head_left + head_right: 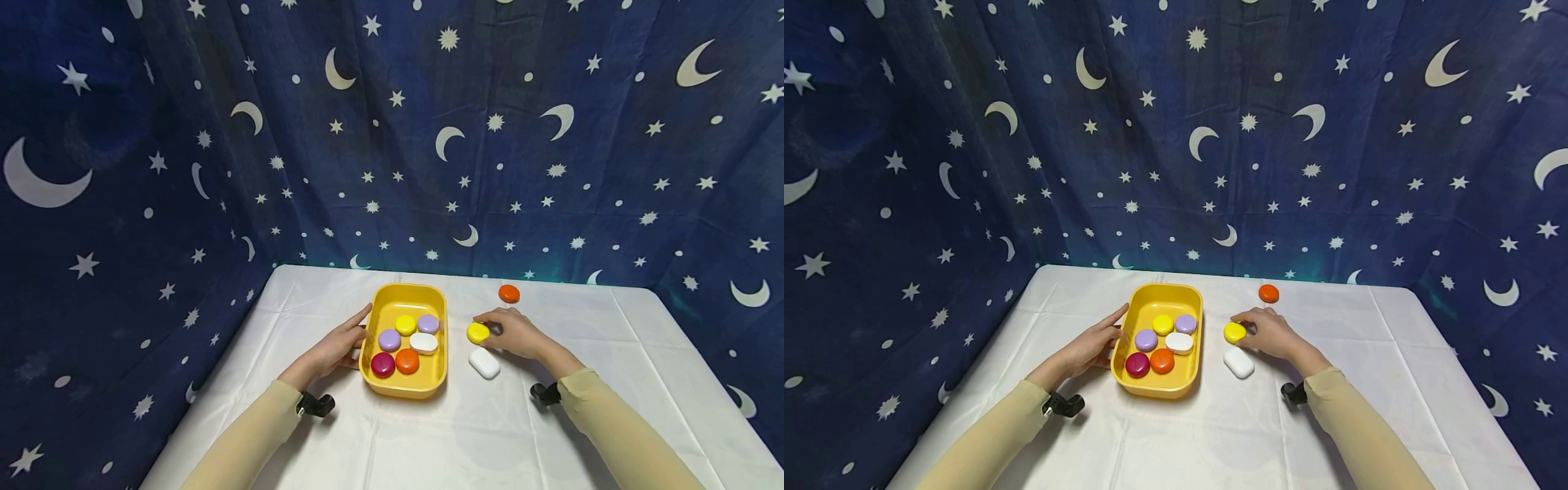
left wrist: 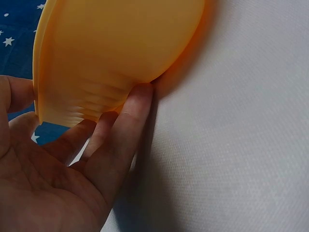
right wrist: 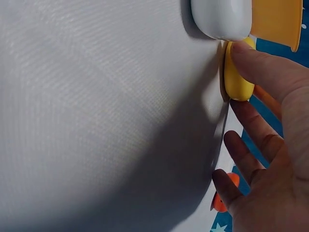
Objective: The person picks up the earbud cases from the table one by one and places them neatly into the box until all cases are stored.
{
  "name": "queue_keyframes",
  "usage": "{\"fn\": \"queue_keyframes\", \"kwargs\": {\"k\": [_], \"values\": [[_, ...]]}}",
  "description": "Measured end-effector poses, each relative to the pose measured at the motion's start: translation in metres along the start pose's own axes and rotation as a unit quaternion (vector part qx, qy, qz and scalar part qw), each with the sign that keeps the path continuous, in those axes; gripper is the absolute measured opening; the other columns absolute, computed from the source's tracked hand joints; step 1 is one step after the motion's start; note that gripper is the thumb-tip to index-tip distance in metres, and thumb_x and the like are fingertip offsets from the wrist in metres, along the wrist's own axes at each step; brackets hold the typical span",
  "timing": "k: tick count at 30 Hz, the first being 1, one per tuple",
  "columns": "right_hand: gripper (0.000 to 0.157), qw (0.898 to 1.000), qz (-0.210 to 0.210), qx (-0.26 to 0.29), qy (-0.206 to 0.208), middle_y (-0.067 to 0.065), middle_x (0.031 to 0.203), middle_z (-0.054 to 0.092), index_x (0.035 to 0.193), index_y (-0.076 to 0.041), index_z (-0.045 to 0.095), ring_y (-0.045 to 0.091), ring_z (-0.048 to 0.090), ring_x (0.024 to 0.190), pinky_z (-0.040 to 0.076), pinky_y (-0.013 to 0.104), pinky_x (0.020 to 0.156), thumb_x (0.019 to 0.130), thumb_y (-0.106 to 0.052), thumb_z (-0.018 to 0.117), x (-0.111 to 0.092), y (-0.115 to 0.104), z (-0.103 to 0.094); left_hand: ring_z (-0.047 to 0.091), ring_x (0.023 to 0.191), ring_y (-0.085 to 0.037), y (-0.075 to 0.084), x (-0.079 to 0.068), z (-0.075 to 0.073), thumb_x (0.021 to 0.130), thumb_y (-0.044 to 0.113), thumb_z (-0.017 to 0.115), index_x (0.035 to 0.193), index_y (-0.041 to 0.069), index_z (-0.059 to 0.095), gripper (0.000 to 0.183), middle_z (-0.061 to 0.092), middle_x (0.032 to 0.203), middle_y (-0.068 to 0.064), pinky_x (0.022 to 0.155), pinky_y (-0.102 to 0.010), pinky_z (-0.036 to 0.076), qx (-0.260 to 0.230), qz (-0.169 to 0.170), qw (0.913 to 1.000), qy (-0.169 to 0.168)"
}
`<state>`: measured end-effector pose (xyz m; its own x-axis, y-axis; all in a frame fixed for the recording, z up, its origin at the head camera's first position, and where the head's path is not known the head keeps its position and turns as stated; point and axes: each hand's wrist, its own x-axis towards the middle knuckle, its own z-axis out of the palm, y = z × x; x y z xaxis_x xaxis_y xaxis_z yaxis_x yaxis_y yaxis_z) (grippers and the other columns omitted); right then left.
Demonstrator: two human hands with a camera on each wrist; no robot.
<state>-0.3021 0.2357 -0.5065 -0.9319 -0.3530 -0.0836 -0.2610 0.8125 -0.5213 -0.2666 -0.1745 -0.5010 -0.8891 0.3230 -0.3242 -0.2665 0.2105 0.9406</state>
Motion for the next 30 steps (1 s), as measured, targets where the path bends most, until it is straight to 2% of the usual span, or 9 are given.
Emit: {"fn": "queue_keyframes", "kwargs": {"k": [13,18,23,30], "values": [[0.053,1.000,0.002,-0.018,-0.009,0.007,0.122,0.066,0.130,-0.014,0.071,0.029,0.051,0.110,0.043,0.052,0.096,0.082,-0.031,0.086,0.002,-0.008,-0.005,0.069,0.110,-0.028,0.002,-0.001,0.000,0.103,0.028,0.049,0.162,0.042,0.026,0.066,0.056,0.145,-0.019,0.079,-0.047,0.062,0.004,-0.004,1.0000,0.005],[0.054,1.000,-0.013,-0.011,0.021,0.007,0.118,0.067,0.132,-0.012,0.069,0.031,0.051,0.110,0.042,0.054,0.096,0.083,-0.028,0.085,-0.001,-0.014,-0.012,0.068,0.112,-0.028,0.003,-0.001,0.001,0.102,0.027,0.049,0.162,0.042,0.026,0.066,0.055,0.146,-0.019,0.079,-0.047,0.062,0.001,-0.002,1.0000,0.004],[0.053,0.997,-0.046,0.005,0.054,0.006,0.121,0.068,0.134,-0.013,0.067,0.034,0.052,0.117,0.040,0.058,0.101,0.085,-0.026,0.083,-0.003,-0.020,-0.017,0.068,0.111,-0.028,0.003,-0.002,0.000,0.103,0.027,0.049,0.162,0.042,0.026,0.066,0.056,0.145,-0.019,0.079,-0.047,0.062,0.002,-0.002,1.0000,0.003],[0.054,0.995,-0.075,0.024,0.065,0.003,0.121,0.066,0.136,-0.018,0.067,0.033,0.051,0.120,0.044,0.057,0.102,0.086,-0.028,0.083,-0.005,-0.041,-0.023,0.069,0.110,-0.028,0.002,-0.002,0.000,0.103,0.026,0.048,0.162,0.041,0.026,0.066,0.053,0.148,-0.020,0.078,-0.047,0.062,0.002,0.001,1.0000,0.001]]}}
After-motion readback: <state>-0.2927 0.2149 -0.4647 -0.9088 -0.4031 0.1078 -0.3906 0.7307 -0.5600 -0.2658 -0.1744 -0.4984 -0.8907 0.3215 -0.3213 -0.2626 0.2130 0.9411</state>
